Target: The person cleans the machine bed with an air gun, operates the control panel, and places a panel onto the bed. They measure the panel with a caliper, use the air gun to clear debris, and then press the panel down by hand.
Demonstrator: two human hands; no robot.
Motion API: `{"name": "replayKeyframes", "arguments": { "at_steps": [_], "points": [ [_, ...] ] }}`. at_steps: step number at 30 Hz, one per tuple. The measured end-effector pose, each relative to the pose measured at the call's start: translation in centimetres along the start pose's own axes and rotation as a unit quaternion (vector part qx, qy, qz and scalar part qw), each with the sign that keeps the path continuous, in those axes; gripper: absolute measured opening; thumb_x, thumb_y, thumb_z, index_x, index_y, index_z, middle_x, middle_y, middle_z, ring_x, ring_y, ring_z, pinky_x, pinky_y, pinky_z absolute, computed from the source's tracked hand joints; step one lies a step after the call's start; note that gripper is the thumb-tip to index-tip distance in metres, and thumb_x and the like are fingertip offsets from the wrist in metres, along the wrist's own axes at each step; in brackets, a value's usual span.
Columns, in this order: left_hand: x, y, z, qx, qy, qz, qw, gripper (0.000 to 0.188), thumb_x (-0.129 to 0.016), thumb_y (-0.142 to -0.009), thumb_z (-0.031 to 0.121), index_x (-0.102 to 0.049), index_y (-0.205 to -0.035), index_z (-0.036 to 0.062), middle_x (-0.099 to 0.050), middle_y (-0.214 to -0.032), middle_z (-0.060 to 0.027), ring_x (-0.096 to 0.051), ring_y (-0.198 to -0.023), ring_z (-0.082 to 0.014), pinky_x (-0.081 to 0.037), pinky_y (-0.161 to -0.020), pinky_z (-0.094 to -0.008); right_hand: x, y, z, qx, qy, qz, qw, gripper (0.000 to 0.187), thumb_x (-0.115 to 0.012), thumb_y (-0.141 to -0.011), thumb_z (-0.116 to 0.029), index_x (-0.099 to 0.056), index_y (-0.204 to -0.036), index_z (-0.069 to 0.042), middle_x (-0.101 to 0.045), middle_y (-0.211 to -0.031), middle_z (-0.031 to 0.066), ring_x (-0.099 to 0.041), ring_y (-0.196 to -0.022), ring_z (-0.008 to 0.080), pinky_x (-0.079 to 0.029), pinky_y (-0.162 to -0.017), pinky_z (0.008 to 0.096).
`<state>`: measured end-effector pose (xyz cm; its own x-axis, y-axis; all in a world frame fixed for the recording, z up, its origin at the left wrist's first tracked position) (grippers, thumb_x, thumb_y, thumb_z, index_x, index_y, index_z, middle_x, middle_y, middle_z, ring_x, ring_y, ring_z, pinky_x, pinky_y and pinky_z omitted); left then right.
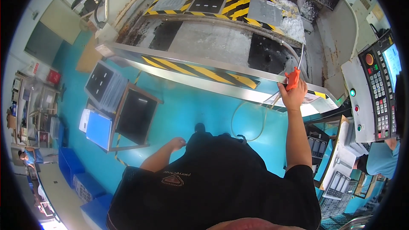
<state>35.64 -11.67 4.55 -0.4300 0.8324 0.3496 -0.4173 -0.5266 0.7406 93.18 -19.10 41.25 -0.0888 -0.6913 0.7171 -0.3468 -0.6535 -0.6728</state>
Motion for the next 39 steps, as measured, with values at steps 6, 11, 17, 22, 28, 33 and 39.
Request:
{"name": "replayKeyframes", "arguments": {
  "at_steps": [6,11,17,22,28,33,39],
  "points": [
    [0.1,0.1,0.7,0.009,-0.005,-0.004,1.0,0.038,-0.069,-0.087,0.032,-0.069,-0.115,0.0062,-0.068,-0.117,-0.0162,-0.063,-0.11,-0.0326,-0.05,-0.094,-0.0429,0.2,0.0,-0.1,0.002,0.0,0.006,1.0,0.048,-0.078,-0.074,-0.045,-0.064,-0.105,-0.011,-0.064,-0.099,0.0092,-0.058,-0.105,0.0305,-0.035,-0.105,0.048],
    [0.1,-0.1,0.3,0.019,-0.012,0.0,1.0,0.037,-0.068,-0.087,0.031,-0.069,-0.115,0.0068,-0.069,-0.116,-0.0158,-0.063,-0.109,-0.0325,-0.05,-0.094,-0.0428,0.0,0.0,0.0,0.0,0.005,0.011,1.0,0.05,-0.078,-0.073,-0.046,-0.064,-0.106,-0.01,-0.064,-0.1,0.0099,-0.058,-0.106,0.0309,-0.035,-0.104,0.0482],
    [0.2,-0.2,0.5,0.011,-0.022,0.002,1.0,0.037,-0.068,-0.087,0.032,-0.07,-0.114,0.0069,-0.07,-0.114,-0.0156,-0.064,-0.108,-0.0331,-0.051,-0.092,-0.0428,-0.1,0.0,0.2,-0.003,0.004,0.01,1.0,0.052,-0.079,-0.073,-0.046,-0.064,-0.107,-0.01,-0.064,-0.103,0.0103,-0.058,-0.107,0.031,-0.034,-0.105,0.0485],
    [0.2,-0.1,1.0,0.001,-0.037,0.0,0.999,0.036,-0.068,-0.087,0.032,-0.07,-0.113,0.0064,-0.07,-0.113,-0.0159,-0.065,-0.107,-0.0336,-0.051,-0.092,-0.0434,-0.3,0.0,0.2,-0.003,0.009,0.004,1.0,0.053,-0.079,-0.073,-0.047,-0.064,-0.108,-0.01,-0.064,-0.104,0.0106,-0.058,-0.108,0.0309,-0.034,-0.105,0.0488],
    [0.2,-0.4,1.4,-0.014,-0.032,0.0,0.999,0.035,-0.069,-0.09,0.024,-0.066,-0.117,0.0014,-0.069,-0.106,-0.0102,-0.064,-0.089,-0.0211,-0.054,-0.078,-0.0362,-0.3,0.1,0.4,-0.003,0.014,0.012,1.0,0.055,-0.078,-0.073,-0.048,-0.063,-0.11,-0.01,-0.064,-0.106,0.0115,-0.058,-0.108,0.0312,-0.034,-0.105,0.0487],
    [0.0,0.1,2.2,-0.01,-0.034,0.001,0.999,0.035,-0.065,-0.088,0.031,-0.071,-0.11,0.0048,-0.069,-0.113,-0.017,-0.063,-0.108,-0.0352,-0.05,-0.092,-0.0445,-0.6,0.2,0.5,0.002,0.017,0.003,1.0,0.06,-0.077,-0.073,-0.049,-0.062,-0.116,-0.01,-0.063,-0.109,0.0112,-0.057,-0.111,0.0306,-0.034,-0.105,0.0482],
    [0.0,-0.2,2.2,-0.038,-0.055,-0.01,0.998,0.033,-0.063,-0.088,0.03,-0.072,-0.107,0.0047,-0.069,-0.112,-0.0176,-0.063,-0.107,-0.0354,-0.05,-0.092,-0.0443,-0.8,0.3,0.9,0.004,0.024,0.012,1.0,0.061,-0.078,-0.072,-0.05,-0.062,-0.117,-0.011,-0.063,-0.111,0.0105,-0.056,-0.111,0.03,-0.034,-0.105,0.0477]
  ]
}}
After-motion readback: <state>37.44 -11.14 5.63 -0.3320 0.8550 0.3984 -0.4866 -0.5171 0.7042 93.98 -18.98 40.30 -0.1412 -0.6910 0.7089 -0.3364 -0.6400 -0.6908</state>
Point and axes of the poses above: each hand's wrist, its own y-axis away from the middle knuckle, its own x-axis out of the back of the hand, z = x × y, the point moved 5 cm from there along -y, towards the middle knuckle
